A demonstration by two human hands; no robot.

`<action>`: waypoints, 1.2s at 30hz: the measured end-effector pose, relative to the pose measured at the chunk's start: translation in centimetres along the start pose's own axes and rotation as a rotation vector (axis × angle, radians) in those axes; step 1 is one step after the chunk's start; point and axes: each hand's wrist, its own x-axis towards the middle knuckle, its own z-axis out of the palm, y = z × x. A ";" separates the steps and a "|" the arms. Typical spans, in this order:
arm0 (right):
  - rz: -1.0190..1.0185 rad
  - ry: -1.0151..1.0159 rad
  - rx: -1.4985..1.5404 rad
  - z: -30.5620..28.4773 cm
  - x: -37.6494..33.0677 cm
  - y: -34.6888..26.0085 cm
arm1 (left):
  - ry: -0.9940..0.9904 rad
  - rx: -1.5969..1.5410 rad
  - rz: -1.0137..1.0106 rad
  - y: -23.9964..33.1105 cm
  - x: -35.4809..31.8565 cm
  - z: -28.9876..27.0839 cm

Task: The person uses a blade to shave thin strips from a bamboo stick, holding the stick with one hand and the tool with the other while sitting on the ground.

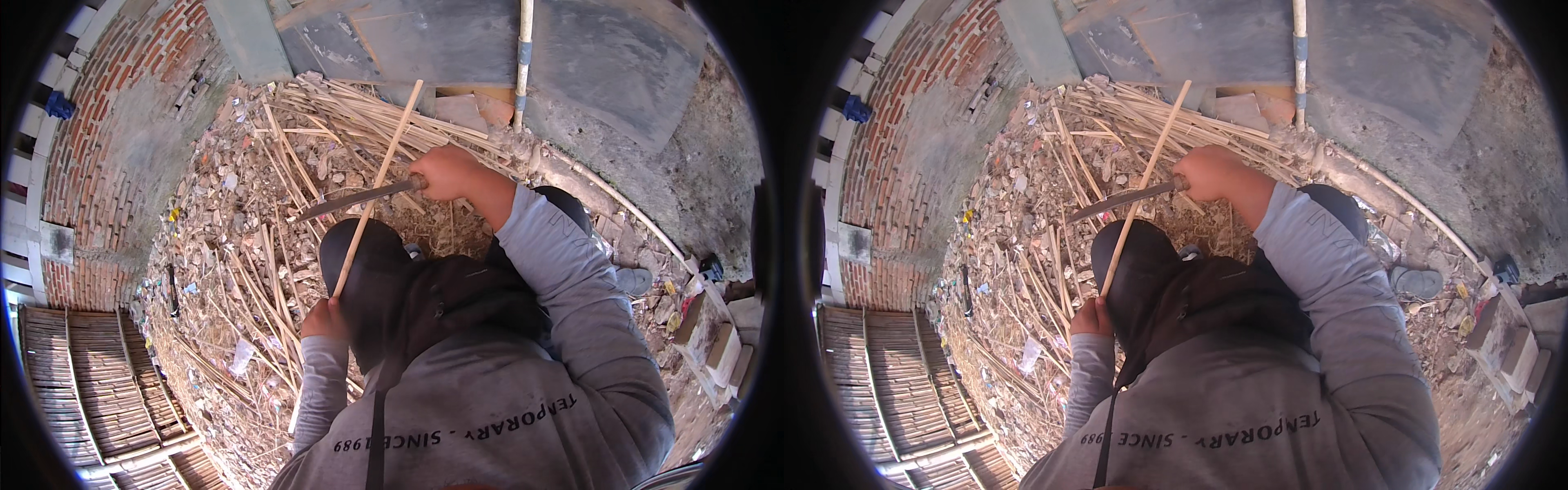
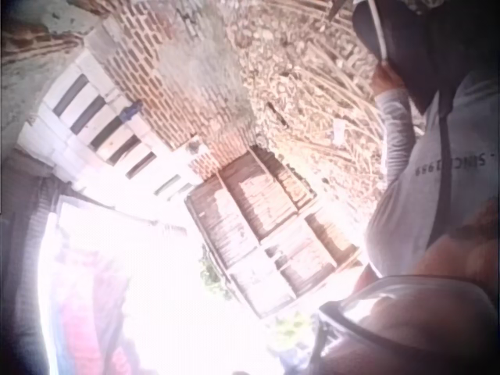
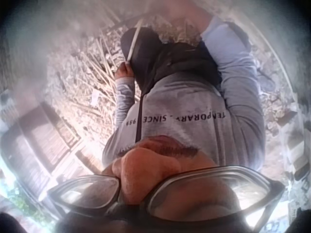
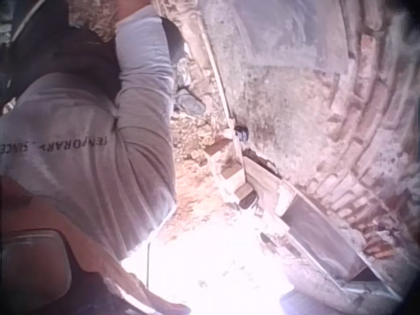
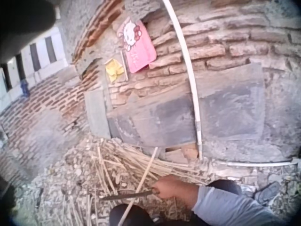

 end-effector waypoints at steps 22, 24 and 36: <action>-0.002 -0.028 0.083 1.2 0.7 0.2 | -0.038 0.011 -0.099 -0.6 0.2 1.0; -0.006 -0.019 0.072 1.2 0.7 0.2 | -0.031 -0.002 -0.088 -0.8 0.3 1.1; -0.053 -0.092 0.067 0.1 0.4 0.0 | -0.061 -0.086 0.005 -1.8 -0.4 1.9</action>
